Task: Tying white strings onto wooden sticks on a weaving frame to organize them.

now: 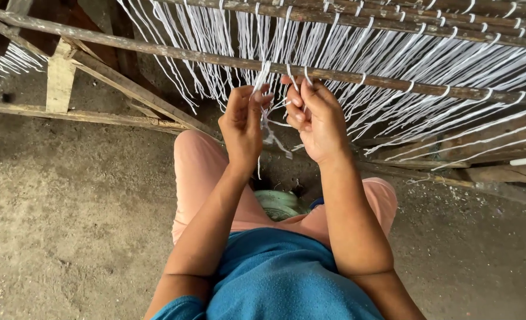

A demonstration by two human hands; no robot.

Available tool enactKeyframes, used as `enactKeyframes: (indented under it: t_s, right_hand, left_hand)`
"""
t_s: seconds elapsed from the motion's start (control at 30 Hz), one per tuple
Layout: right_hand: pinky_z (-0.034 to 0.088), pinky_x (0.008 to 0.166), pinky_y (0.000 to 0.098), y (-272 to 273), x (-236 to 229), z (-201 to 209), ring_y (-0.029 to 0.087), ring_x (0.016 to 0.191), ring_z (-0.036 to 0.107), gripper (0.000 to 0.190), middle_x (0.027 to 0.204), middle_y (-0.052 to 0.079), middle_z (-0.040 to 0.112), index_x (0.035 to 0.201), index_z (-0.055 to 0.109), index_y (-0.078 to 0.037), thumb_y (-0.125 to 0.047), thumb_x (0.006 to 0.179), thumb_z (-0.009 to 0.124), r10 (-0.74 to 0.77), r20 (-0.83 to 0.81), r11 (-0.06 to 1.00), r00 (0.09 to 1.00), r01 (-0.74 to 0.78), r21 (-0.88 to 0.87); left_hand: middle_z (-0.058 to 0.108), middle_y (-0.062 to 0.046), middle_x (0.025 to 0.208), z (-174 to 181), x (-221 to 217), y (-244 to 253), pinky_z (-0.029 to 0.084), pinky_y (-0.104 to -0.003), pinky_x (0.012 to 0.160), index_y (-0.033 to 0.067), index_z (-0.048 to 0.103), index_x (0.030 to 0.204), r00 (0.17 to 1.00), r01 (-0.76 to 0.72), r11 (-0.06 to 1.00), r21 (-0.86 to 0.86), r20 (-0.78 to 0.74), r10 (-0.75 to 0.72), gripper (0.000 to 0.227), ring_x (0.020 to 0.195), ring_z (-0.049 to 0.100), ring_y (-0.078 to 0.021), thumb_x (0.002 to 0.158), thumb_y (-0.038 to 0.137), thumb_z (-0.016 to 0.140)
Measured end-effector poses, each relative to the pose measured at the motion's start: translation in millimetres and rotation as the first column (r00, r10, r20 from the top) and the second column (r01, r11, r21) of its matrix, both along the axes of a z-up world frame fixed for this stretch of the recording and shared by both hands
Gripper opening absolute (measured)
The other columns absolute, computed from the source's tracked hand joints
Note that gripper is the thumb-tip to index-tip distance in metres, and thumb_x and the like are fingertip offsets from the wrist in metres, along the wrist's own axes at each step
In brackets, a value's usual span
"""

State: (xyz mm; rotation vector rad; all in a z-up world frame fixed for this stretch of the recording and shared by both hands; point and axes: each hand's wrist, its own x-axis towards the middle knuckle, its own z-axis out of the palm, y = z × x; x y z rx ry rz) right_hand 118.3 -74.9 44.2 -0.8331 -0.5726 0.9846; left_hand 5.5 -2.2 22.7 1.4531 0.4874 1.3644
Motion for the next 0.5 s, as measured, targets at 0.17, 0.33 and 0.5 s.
enactKeyframes:
  t_s: [0.17, 0.33, 0.5]
  right_hand:
    - [0.025, 0.042, 0.0111, -4, -3, 0, 0.003, 0.063, 0.038, 0.042, 0.081, -0.003, 0.036, 0.114, 0.057, -0.002, -0.042, 0.107, 0.047, 0.007, -0.069, 1.0, 0.998, -0.007, 0.006]
    - [0.026, 0.041, 0.0118, 0, 4, -12, 0.005, 0.064, 0.039, 0.051, 0.082, -0.001, 0.036, 0.11, 0.056, -0.005, -0.053, 0.103, 0.045, 0.013, -0.125, 1.0, 0.992, -0.011, 0.017]
    - [0.019, 0.038, 0.0112, 14, -14, -30, 0.001, 0.055, 0.029, 0.07, 0.075, -0.006, 0.031, 0.098, 0.058, -0.013, -0.073, 0.098, 0.022, -0.082, 0.246, 0.982, 0.966, 0.12, -0.145]
  left_hand:
    - [0.076, -0.024, 0.101, 5, -2, -2, 0.062, -0.046, 0.082, 0.0027, 0.062, 0.105, 1.0, -0.013, 1.0, 0.022, -0.022, 0.013, 0.01, 0.1, 0.073, -0.0369, 0.107, 0.009, 0.055]
    - [0.077, -0.02, 0.099, 6, -6, -2, 0.061, -0.047, 0.084, 0.0047, 0.064, 0.103, 0.998, -0.022, 0.999, 0.049, -0.055, 0.025, 0.009, 0.102, 0.073, -0.0366, 0.106, 0.007, 0.056]
    - [0.078, -0.018, 0.101, 3, -4, 1, 0.058, -0.049, 0.091, 0.0065, 0.067, 0.104, 0.999, 0.006, 0.998, 0.059, -0.052, -0.003, 0.009, 0.108, 0.072, -0.0337, 0.106, 0.008, 0.058]
